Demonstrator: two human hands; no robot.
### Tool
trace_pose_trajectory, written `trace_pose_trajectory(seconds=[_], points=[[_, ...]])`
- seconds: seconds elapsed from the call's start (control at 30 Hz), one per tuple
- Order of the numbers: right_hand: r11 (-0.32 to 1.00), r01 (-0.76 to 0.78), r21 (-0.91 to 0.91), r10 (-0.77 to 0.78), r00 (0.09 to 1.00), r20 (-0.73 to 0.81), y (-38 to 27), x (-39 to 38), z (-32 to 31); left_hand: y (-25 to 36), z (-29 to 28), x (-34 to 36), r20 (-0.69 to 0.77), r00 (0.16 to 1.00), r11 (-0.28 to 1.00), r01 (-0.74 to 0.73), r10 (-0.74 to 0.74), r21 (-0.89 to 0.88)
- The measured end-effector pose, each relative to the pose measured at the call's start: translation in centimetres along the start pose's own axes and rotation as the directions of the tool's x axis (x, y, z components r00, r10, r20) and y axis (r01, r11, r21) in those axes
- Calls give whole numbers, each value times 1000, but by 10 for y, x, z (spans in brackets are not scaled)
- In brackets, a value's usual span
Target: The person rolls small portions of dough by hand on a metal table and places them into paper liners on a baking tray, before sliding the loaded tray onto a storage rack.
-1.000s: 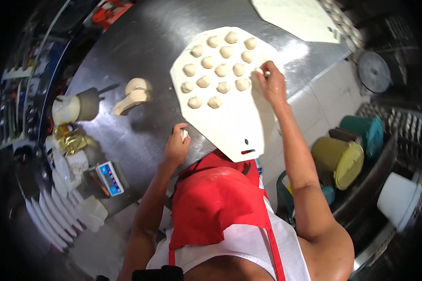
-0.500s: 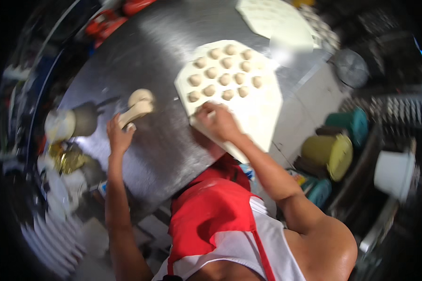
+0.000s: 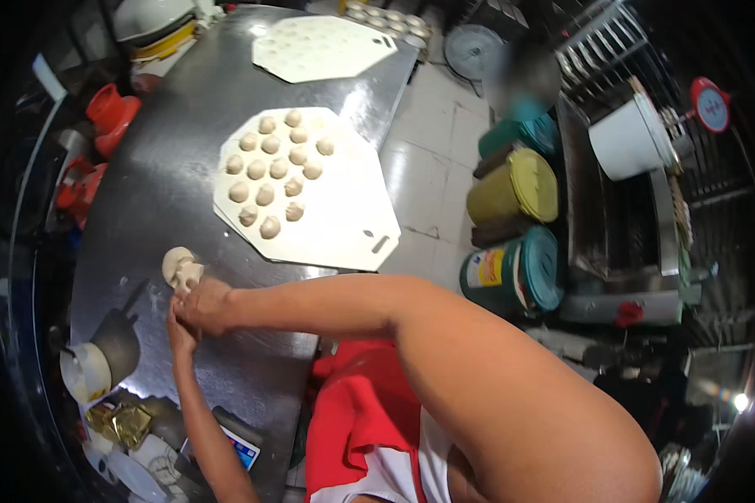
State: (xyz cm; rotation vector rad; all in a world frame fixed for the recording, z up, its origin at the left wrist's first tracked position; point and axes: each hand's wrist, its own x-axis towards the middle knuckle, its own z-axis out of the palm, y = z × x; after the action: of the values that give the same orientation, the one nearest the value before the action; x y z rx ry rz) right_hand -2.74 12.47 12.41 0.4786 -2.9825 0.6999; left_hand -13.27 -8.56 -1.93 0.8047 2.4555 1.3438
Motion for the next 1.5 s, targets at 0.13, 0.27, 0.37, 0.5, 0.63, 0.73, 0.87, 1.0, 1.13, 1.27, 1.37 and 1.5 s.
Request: trace_pose_trajectory(seconds=[0.13,0.27,0.37,0.5,0.63,0.73,0.87,1.0,1.13,1.27,1.37,1.5], points=[[954,64,293,-81,996,46,25,-30,-27,182,-25,-49,168,917,918,382,-362,-106],[701,-49,711,-157,962,222,20,-81,-8,211,-12,-107,192,946,874,315,-260,-370],[413,-345,843,-146,888,436,24,-140,-4,254,22,-137,202,798,769,602,-568,-217],[699,-151,699,-216,887,407,12,-161,-35,281,31,-182,83,813,817,567,-576,110],[921,269,283,-336,914,226,16,-140,-12,271,64,-200,-252,868,755,496,-427,429],[932,358,63,-362,928,84,30,-146,42,240,122,-188,-421,811,622,582,-405,523],[910,399,-113,-396,917,49,27,-162,94,186,189,-197,-552,767,556,628,-327,544],[984,177,4,-177,983,57,30,-91,117,125,147,-141,-544,754,554,648,-369,522],[986,144,-89,-148,988,-40,34,8,124,73,78,-73,-586,739,583,649,-331,489],[990,134,-41,-138,982,-128,25,50,134,22,53,-53,-625,752,591,607,-211,531],[986,111,-127,-119,991,-65,39,5,134,43,77,-74,-491,827,646,536,-273,544],[977,210,31,-210,978,-1,29,-94,103,111,107,-146,-292,902,645,432,-319,630]])
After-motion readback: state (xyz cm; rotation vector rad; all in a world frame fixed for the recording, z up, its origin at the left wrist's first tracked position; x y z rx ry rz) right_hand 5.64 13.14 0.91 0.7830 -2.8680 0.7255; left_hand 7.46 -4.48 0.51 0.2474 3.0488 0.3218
